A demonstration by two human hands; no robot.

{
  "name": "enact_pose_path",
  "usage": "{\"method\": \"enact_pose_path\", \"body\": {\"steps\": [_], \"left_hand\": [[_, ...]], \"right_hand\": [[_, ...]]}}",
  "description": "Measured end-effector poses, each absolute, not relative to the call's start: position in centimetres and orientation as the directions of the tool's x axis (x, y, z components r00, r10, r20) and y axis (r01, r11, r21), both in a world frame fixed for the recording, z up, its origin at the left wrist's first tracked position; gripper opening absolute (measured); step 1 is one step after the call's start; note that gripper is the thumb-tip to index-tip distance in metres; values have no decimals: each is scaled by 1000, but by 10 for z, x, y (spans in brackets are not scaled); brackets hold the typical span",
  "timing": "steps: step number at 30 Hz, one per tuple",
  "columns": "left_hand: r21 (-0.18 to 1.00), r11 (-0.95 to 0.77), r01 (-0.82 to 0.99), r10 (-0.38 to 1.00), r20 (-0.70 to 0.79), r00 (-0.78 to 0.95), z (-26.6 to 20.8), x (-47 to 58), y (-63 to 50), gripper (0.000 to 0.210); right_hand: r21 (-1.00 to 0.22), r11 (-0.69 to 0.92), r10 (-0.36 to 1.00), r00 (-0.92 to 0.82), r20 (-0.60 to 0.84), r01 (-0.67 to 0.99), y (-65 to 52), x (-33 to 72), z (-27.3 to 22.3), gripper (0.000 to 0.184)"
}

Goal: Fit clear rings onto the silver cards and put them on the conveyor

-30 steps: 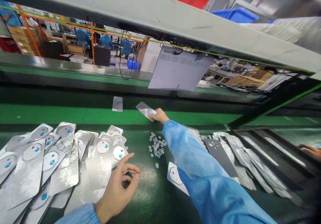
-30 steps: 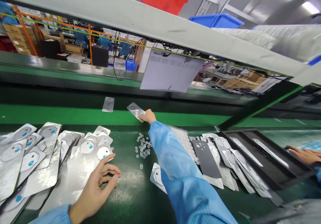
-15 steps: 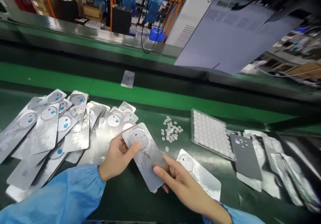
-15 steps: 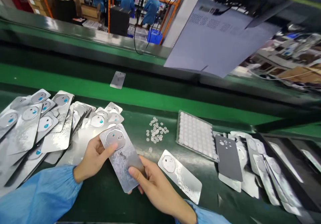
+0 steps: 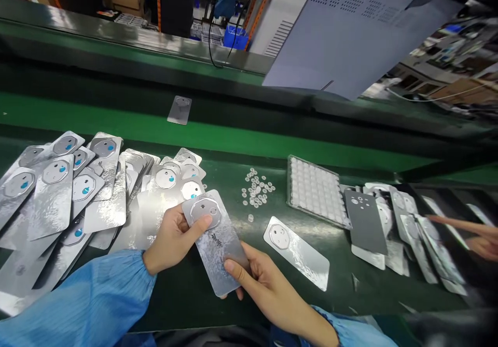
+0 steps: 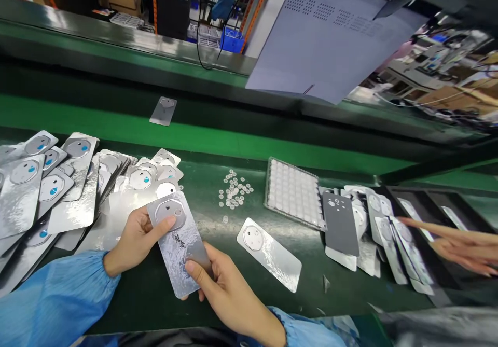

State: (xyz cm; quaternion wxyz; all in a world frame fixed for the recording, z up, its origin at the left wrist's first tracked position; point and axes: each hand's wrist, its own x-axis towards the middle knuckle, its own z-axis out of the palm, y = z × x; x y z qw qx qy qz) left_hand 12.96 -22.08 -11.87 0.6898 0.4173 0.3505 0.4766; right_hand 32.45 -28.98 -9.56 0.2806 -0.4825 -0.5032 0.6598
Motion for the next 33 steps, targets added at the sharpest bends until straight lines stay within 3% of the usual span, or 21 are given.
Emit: {"method": "enact_pose_path", "body": {"steps": [3, 5, 7, 10, 13, 23, 29, 33], "left_hand": [[917, 222, -332, 949, -124, 290, -117, 130, -220, 39], [924, 222, -312, 955, -141, 260, -117, 129, -218, 52], [929, 228, -292, 957, -158, 245, -119, 128, -217, 71], [931, 266, -250, 938, -190, 291, -122, 127, -216, 87], [930, 299, -216, 916, -216, 338, -122, 128, -217, 92], [973, 232, 8, 955, -230, 189, -116, 132, -215, 109], [972, 231, -45, 954, -217, 208, -125, 131, -211, 116], [967, 239, -86, 959, -221, 180, -112, 137, -218, 116]], "right_hand": [[-937, -307, 830, -434, -349, 165, -289, 327, -88, 40], [-927, -244, 798, -484, -359, 285, -284, 336, -82, 44], [-888, -122, 849, -417, -324, 443, -274, 354, -80, 51], [-733, 90, 986, -164, -29, 674, -253, 386, -90, 41], [-593, 190, 981, -122, 152, 783, -232, 405, -108, 24], [-443, 212, 977, -195, 84, 871, -210, 400, -112, 5], [-407, 267, 962, -268, 56, 874, -205, 400, -103, 18], [-448, 268, 962, -266, 68, 853, -212, 401, -102, 7]]}}
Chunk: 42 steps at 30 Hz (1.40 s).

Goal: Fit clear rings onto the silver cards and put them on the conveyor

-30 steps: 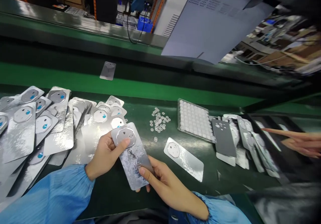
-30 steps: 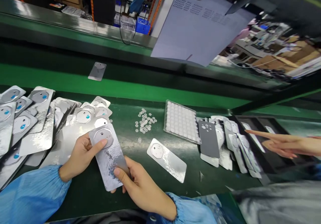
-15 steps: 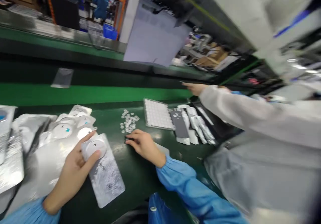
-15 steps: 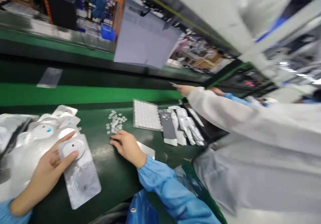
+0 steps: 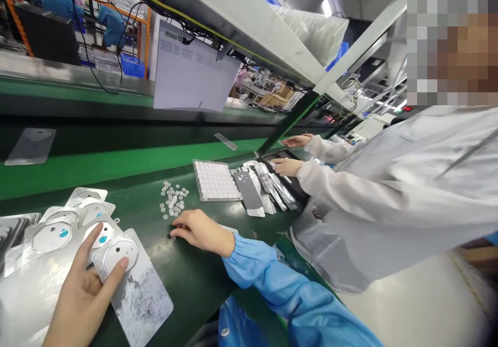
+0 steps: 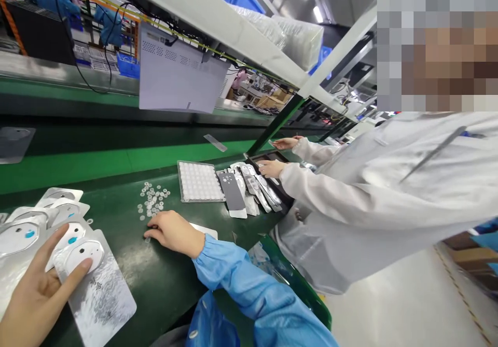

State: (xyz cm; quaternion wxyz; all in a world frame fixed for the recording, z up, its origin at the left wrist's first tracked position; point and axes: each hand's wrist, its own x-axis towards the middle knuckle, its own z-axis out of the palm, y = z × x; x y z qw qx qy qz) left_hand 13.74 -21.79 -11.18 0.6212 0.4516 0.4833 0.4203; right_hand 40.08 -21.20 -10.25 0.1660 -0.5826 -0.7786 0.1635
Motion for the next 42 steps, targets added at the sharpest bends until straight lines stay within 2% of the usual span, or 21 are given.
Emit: {"method": "enact_pose_path", "body": {"steps": [2, 4, 6, 15, 20, 24, 28, 30, 33, 36, 39, 42], "left_hand": [[965, 247, -84, 956, -228, 183, -102, 141, -223, 113], [965, 254, -67, 953, -238, 187, -95, 142, -226, 110], [967, 249, -50, 954, -236, 184, -93, 142, -228, 110], [975, 208, -84, 959, -186, 213, -108, 138, -224, 107], [980, 188, -59, 959, -170, 228, -114, 136, -223, 81], [991, 126, 42, 958, -132, 255, -123, 132, -222, 53], [995, 58, 84, 958, -79, 275, -124, 133, -222, 39], [997, 24, 76, 956, -46, 288, -123, 133, -222, 32], [999, 25, 29, 947, -33, 321, -125, 133, -222, 27], [999, 32, -42, 931, -15, 364, -126, 133, -223, 25], [996, 31, -88, 916, 6, 401, -125, 133, -223, 23], [994, 44, -97, 911, 1, 413, -124, 132, -223, 22]], "right_hand": [[-474, 257, 965, -248, 83, 842, -218, 401, -105, 11], [-505, 251, 967, -233, 100, 826, -222, 400, -109, 5], [-544, 248, 968, -226, 108, 802, -224, 401, -113, 8], [-746, 130, 991, -105, 81, 653, -213, 403, -118, 5], [-855, 65, 997, -63, 38, 515, -207, 405, -110, 22], [-905, 42, 998, -64, 17, 423, -212, 394, -101, 37], [-943, 81, 991, -125, 42, 324, -226, 372, -96, 30], [-915, 174, 981, -148, 128, 364, -231, 363, -94, 21], [-784, 398, 917, -232, 324, 477, -235, 353, -92, 10], [-622, 601, 799, -377, 468, 501, -233, 349, -92, 18], [-531, 670, 741, -431, 515, 518, -231, 349, -95, 22], [-518, 651, 757, -425, 497, 555, -231, 347, -97, 24]]}}
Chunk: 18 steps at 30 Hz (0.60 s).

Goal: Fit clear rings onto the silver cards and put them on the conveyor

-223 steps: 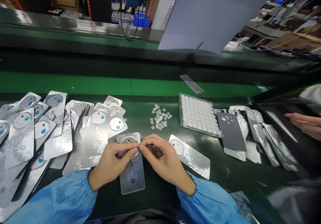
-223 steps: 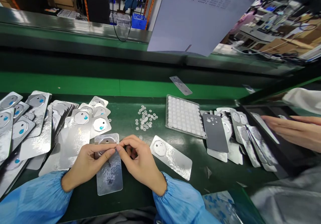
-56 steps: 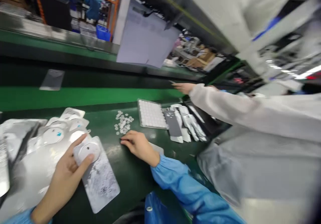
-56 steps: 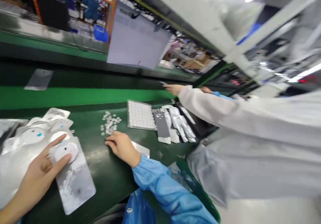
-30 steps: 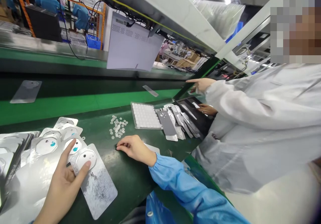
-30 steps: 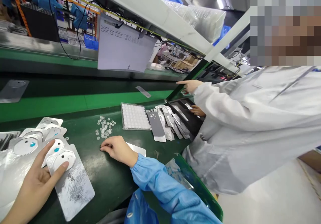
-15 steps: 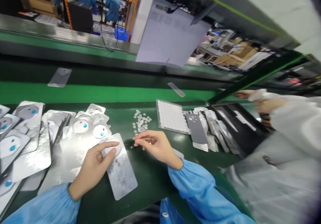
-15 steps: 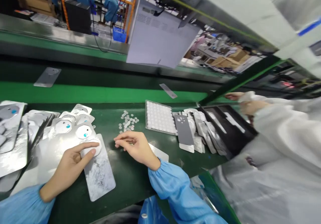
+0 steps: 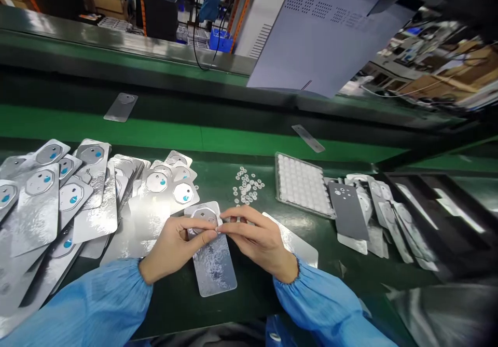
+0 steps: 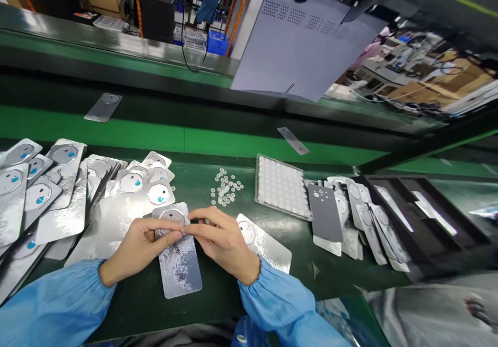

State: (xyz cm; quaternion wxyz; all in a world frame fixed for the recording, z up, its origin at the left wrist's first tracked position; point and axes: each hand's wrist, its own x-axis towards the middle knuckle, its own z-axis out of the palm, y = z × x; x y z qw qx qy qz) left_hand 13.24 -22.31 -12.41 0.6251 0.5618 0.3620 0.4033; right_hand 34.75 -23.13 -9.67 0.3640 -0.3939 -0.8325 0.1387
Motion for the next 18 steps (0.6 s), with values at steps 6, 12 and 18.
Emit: {"method": "enact_pose_path", "body": {"steps": [6, 12, 18], "left_hand": [[989, 147, -25, 912, -125, 390, -131, 131, -221, 28], [985, 144, -97, 923, -99, 371, -127, 132, -219, 22], [988, 120, -101, 911, -69, 407, -126, 132, -222, 22]], "right_hand": [[-681, 528, 849, -288, 444, 508, -237, 339, -92, 14], [-820, 359, 930, -248, 272, 445, -241, 333, -96, 13], [-807, 349, 920, -337, 199, 477, -236, 338, -87, 18]]}}
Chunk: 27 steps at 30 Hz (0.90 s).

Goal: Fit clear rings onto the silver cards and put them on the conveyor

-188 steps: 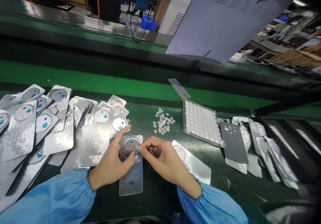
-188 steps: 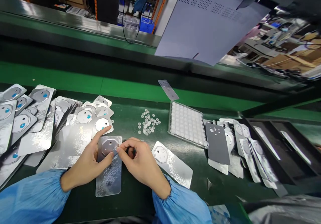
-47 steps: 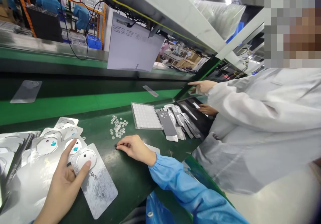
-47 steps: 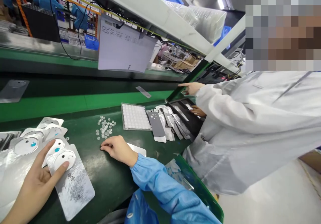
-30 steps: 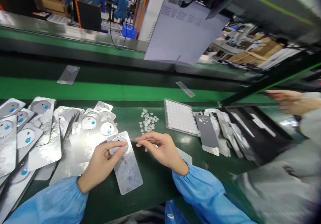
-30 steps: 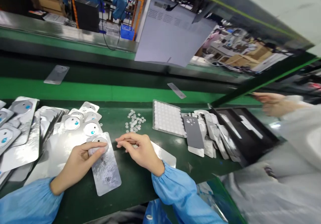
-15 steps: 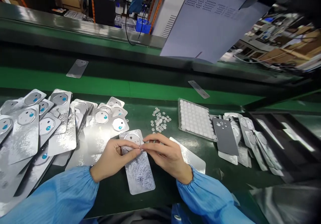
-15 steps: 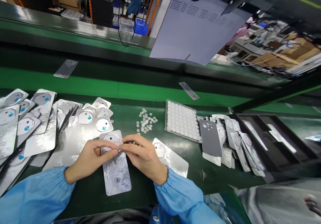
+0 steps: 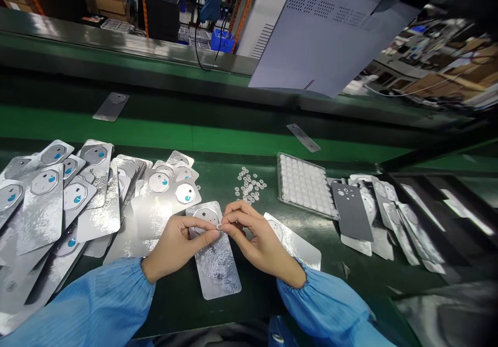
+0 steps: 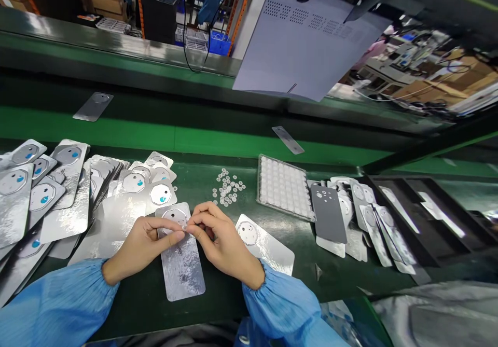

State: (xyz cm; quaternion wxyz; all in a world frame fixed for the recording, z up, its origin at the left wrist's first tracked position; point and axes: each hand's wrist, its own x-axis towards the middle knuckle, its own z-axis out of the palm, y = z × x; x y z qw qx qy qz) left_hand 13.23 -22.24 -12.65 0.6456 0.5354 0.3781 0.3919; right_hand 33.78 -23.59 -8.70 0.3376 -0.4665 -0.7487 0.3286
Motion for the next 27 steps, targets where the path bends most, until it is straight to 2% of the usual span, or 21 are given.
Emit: {"method": "enact_pose_path", "body": {"steps": [4, 7, 9, 16, 23, 27], "left_hand": [[993, -38, -116, 914, 81, 397, -130, 132, -226, 33], [967, -242, -75, 889, 252, 382, -131, 131, -227, 21], [953, -294, -75, 885, 301, 355, -131, 130, -227, 18], [940, -341, -22, 887, 329, 323, -130, 129, -225, 20], [975, -209, -72, 944, 220, 246, -129, 131, -225, 7], [982, -186, -33, 954, 188, 233, -132, 131, -226, 15]], "right_hand": [[-747, 375, 874, -478, 87, 549, -230, 343, -68, 19], [-742, 340, 869, -495, 12, 578, -229, 342, -61, 18], [-777, 291, 879, -477, -14, 558, -230, 340, -62, 15], [-865, 159, 900, -430, -71, 476, -231, 339, -68, 24], [-942, -49, 917, -358, -174, 331, -233, 332, -75, 35], [-947, -79, 920, -343, -189, 312, -234, 330, -77, 42]]}}
